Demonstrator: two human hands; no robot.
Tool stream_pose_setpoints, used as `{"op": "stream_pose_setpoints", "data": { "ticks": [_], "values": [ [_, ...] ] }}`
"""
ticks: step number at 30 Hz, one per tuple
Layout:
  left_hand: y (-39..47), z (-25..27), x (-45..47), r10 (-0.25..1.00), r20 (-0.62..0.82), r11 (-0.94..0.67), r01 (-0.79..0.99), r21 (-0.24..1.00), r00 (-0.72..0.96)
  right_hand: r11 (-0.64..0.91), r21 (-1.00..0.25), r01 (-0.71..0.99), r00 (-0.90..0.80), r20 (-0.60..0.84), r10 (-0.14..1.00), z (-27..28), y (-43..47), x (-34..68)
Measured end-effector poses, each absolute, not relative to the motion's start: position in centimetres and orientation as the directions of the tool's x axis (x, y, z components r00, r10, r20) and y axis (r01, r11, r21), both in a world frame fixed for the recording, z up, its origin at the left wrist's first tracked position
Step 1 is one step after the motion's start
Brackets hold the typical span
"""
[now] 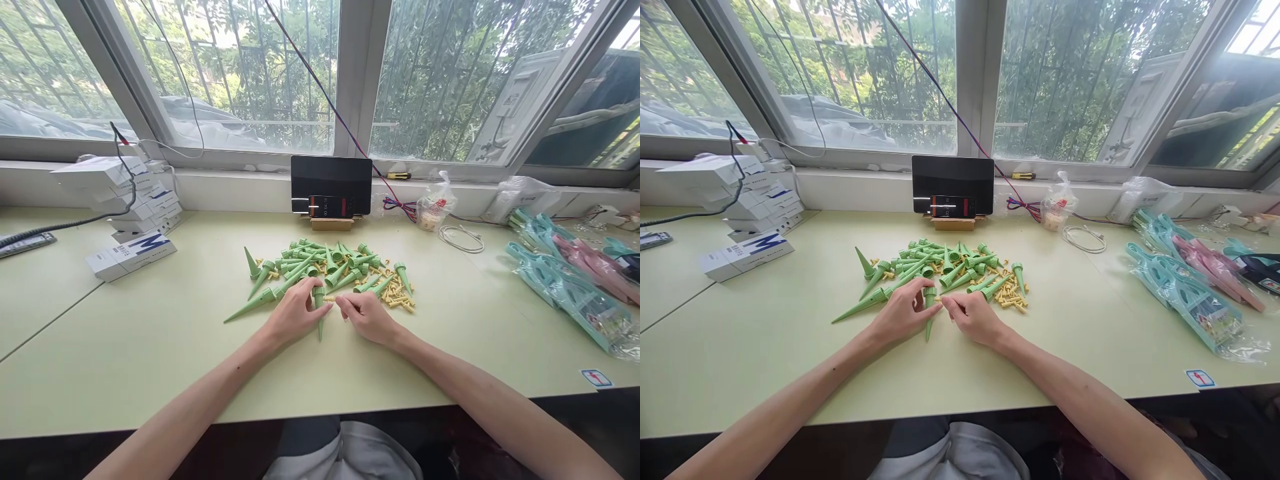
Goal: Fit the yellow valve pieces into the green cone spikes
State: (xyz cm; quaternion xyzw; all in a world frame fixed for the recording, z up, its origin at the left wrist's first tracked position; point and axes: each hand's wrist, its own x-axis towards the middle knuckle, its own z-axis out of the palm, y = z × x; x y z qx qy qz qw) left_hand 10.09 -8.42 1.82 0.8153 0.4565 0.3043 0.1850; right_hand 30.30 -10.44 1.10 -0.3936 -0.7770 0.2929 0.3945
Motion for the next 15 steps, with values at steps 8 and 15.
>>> {"op": "stream_pose_setpoints", "data": {
  "ticks": [8,15],
  "values": [
    [-8.18,1.41,10.00,0.853,0.339,-0.521,0.653,0.549,0.396,0.545,-0.749,0.378,-0.358,0.425,0.831,1.16,-10.26,30.83],
    [-8.14,1.35,9.83,0.855,0.378,-0.516,0.650,0.559,0.354,0.553,-0.733,0.397,-0.376,0.420,0.826,1.18,-10.41,30.92]
  ]
}}
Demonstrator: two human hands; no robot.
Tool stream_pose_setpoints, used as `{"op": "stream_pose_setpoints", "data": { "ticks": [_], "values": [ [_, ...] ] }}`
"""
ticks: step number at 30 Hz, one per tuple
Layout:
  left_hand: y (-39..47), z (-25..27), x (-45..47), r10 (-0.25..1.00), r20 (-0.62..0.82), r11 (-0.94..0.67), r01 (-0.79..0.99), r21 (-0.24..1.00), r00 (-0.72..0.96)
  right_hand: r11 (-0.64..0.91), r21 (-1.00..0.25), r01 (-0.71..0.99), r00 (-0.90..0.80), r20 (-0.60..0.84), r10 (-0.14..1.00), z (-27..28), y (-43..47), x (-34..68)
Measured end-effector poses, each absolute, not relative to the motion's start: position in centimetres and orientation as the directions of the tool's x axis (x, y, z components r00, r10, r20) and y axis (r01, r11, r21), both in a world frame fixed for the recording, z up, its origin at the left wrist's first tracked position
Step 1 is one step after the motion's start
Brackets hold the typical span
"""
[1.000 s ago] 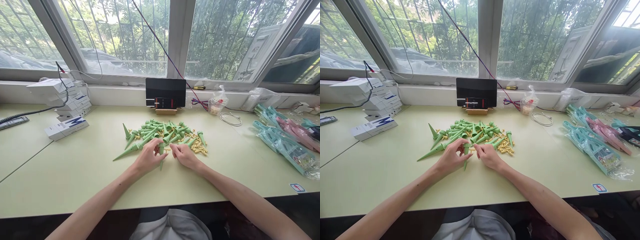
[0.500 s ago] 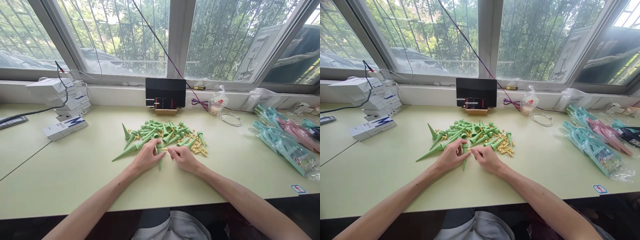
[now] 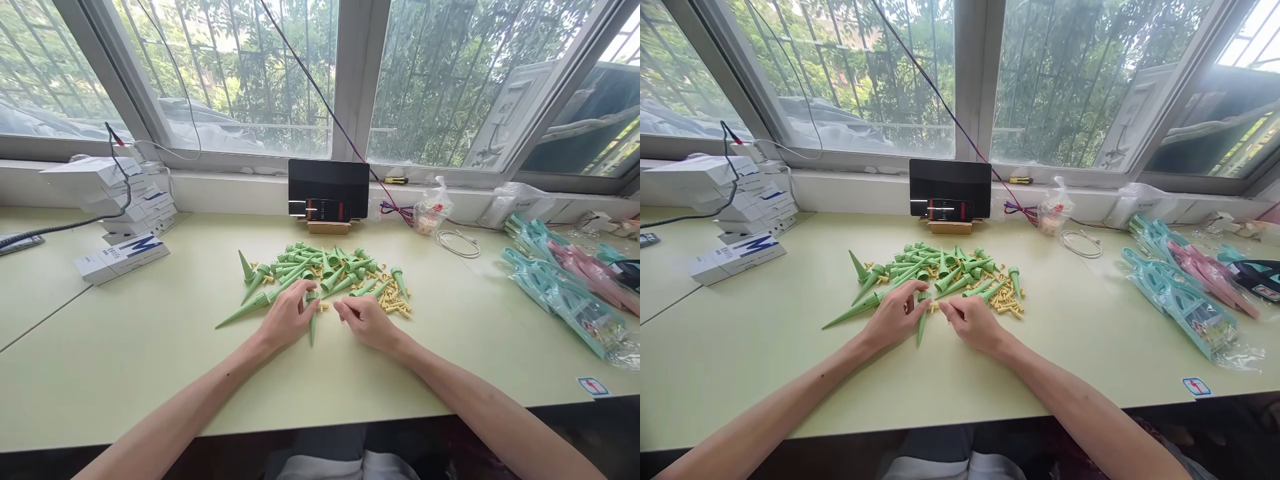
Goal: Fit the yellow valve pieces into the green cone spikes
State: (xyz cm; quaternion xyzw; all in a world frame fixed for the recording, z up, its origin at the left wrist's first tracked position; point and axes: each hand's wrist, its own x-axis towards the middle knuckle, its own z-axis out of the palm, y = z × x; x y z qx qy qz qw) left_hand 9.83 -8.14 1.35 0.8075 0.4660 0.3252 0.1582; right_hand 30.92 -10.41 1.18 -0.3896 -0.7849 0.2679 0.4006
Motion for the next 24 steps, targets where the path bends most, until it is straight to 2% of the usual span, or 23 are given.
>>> {"op": "stream_pose_setpoints", "data": {
  "ticks": [13,20,24],
  "values": [
    [-8.7,2.0,9.6,0.835,0.381,-0.550,0.601,0.580,0.397,0.559,-0.690,0.460,-0.410,0.394,0.823,1.4,-10.6,30.8],
    [-8.8,2.5,9.7,0.901,0.308,-0.421,0.449,0.788,0.306,0.499,-0.777,0.384,-0.416,0.337,0.845,1.4,-10.7,31.0],
    [-8.8,2.8,9.9,0.947,0.175,-0.258,0.314,0.914,0.268,0.535,-0.774,0.339,-0.430,0.378,0.820,1.3,-10.7,31.0]
  ]
}}
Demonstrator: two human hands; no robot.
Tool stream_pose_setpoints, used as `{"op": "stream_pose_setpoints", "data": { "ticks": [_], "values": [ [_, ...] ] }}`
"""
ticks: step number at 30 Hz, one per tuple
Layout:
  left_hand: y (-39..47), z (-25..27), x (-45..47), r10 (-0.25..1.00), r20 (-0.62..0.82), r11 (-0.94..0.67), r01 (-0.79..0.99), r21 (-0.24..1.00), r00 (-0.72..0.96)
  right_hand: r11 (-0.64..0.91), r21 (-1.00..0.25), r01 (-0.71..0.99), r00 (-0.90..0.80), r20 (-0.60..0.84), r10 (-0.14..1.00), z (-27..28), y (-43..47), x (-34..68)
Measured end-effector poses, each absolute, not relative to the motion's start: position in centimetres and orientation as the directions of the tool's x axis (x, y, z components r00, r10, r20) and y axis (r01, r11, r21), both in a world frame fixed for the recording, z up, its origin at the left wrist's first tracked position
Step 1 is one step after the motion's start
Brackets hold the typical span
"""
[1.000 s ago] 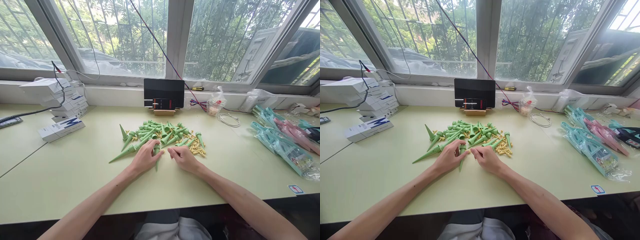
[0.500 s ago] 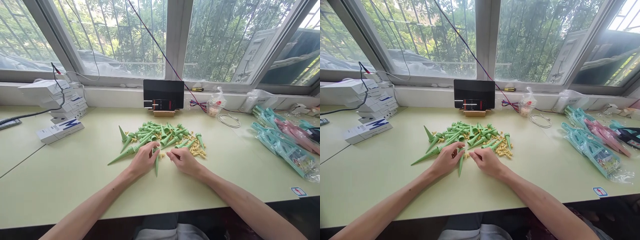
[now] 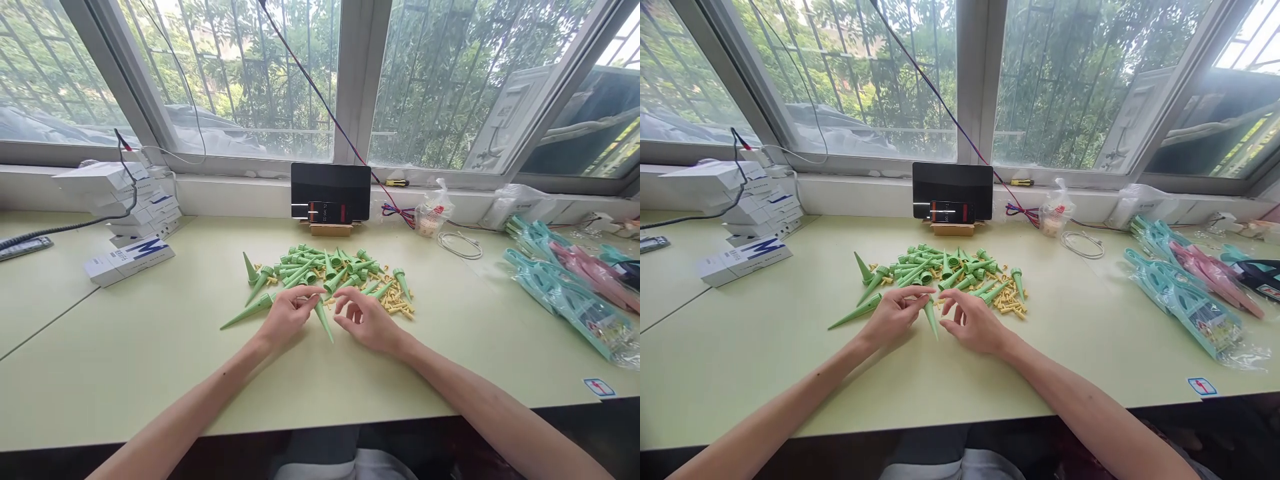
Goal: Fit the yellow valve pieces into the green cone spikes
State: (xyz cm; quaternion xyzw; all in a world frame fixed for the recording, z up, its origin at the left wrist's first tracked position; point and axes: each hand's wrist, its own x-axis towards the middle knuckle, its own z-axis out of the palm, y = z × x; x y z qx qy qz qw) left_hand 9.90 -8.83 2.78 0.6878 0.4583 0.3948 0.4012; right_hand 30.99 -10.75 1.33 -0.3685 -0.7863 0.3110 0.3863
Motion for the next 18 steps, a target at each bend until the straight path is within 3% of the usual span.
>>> {"op": "stream_pose_setpoints", "data": {
  "ticks": [5,11,14,18],
  "values": [
    [-8.96,2.97,10.17,0.955,0.038,-0.110,0.233,0.966,0.293,0.653,-0.667,0.360,-0.536,0.425,0.730,1.23,-10.98,30.77],
    [-8.94,2.73,10.08,0.894,0.125,-0.230,0.201,0.952,0.431,0.724,-0.578,0.377,-0.514,0.520,0.683,1.18,-10.85,30.89],
    [-9.23,2.63,10.00,0.838,0.187,-0.384,0.312,0.869,0.513,0.695,-0.609,0.381,-0.411,0.562,0.718,1.21,-10.62,30.93],
    [-9.52,2.51,10.00,0.761,0.268,-0.599,0.480,0.641,0.591,0.630,-0.689,0.359,-0.353,0.524,0.775,1.19,-10.43,30.83]
  ]
}}
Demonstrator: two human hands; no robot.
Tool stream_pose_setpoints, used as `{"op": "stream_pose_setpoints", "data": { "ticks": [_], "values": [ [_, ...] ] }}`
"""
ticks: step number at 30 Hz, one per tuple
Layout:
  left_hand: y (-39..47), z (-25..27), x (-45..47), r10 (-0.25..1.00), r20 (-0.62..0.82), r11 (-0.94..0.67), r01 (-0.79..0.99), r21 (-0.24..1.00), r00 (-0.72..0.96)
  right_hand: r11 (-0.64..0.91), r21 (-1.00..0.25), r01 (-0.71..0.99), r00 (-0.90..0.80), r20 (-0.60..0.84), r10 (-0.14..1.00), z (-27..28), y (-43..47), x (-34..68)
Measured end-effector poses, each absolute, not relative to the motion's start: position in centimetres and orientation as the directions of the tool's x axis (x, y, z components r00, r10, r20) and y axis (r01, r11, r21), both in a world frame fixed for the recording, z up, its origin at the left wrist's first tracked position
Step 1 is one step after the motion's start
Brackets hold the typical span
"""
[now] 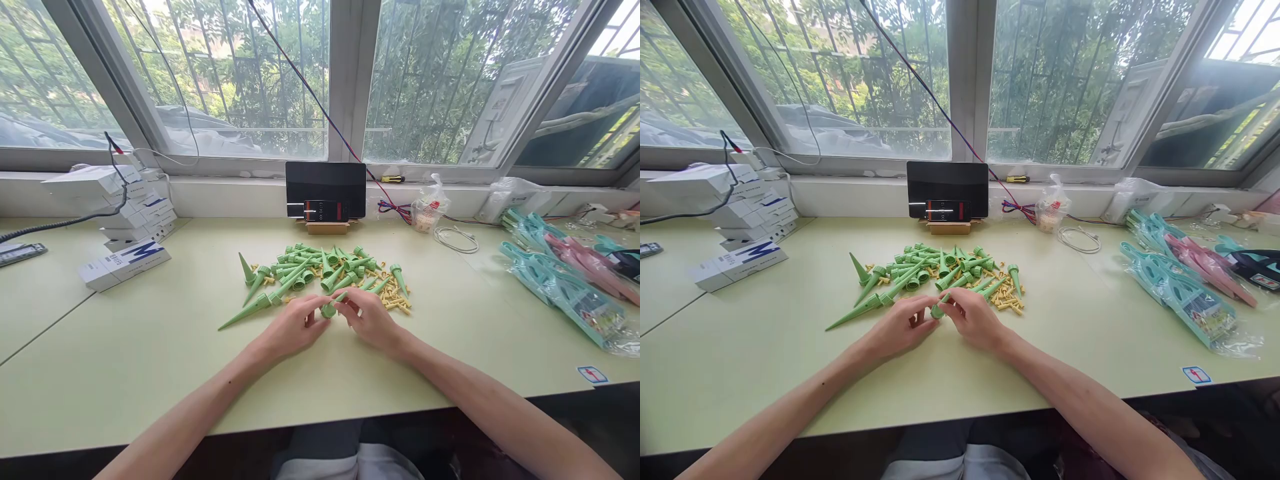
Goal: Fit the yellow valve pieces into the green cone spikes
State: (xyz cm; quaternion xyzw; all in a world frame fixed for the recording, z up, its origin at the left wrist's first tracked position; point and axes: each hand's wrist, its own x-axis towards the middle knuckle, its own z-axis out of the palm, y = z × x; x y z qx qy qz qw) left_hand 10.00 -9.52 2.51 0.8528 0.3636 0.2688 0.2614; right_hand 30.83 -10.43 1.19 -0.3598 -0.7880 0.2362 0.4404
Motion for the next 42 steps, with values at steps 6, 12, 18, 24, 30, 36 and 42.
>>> {"op": "stream_pose_setpoints", "data": {
  "ticks": [6,12,18,24,30,36,42],
  "values": [
    [-9.1,2.2,9.6,0.738,0.294,-0.651,0.527,0.546,0.607,0.609,-0.720,0.333,-0.355,0.503,0.788,1.4,-10.7,30.6],
    [-8.1,2.4,8.4,0.704,0.424,-0.709,0.528,0.467,0.570,0.563,-0.753,0.341,-0.307,0.476,0.824,1.4,-10.6,30.8],
    [-6.8,4.5,5.3,0.638,0.734,-0.662,0.652,0.370,0.231,0.536,-0.764,0.359,-0.253,0.473,0.844,1.5,-10.0,31.2],
    [-5.2,6.5,0.7,0.572,0.706,-0.271,0.716,0.644,-0.418,0.548,-0.754,0.362,-0.286,0.470,0.835,1.3,-9.8,31.2],
    [-3.0,5.3,-1.8,0.790,0.389,0.052,0.684,0.728,-0.474,0.544,-0.754,0.367,-0.312,0.451,0.836,1.1,-9.9,31.4],
    [-2.6,4.6,-2.1,0.905,0.168,0.159,0.677,0.718,-0.391,0.550,-0.742,0.382,-0.323,0.450,0.832,1.0,-9.9,31.5],
    [-2.0,4.0,-2.8,0.939,0.055,0.212,0.698,0.684,-0.339,0.565,-0.716,0.410,-0.341,0.454,0.823,0.8,-9.8,31.5]
  ]
}}
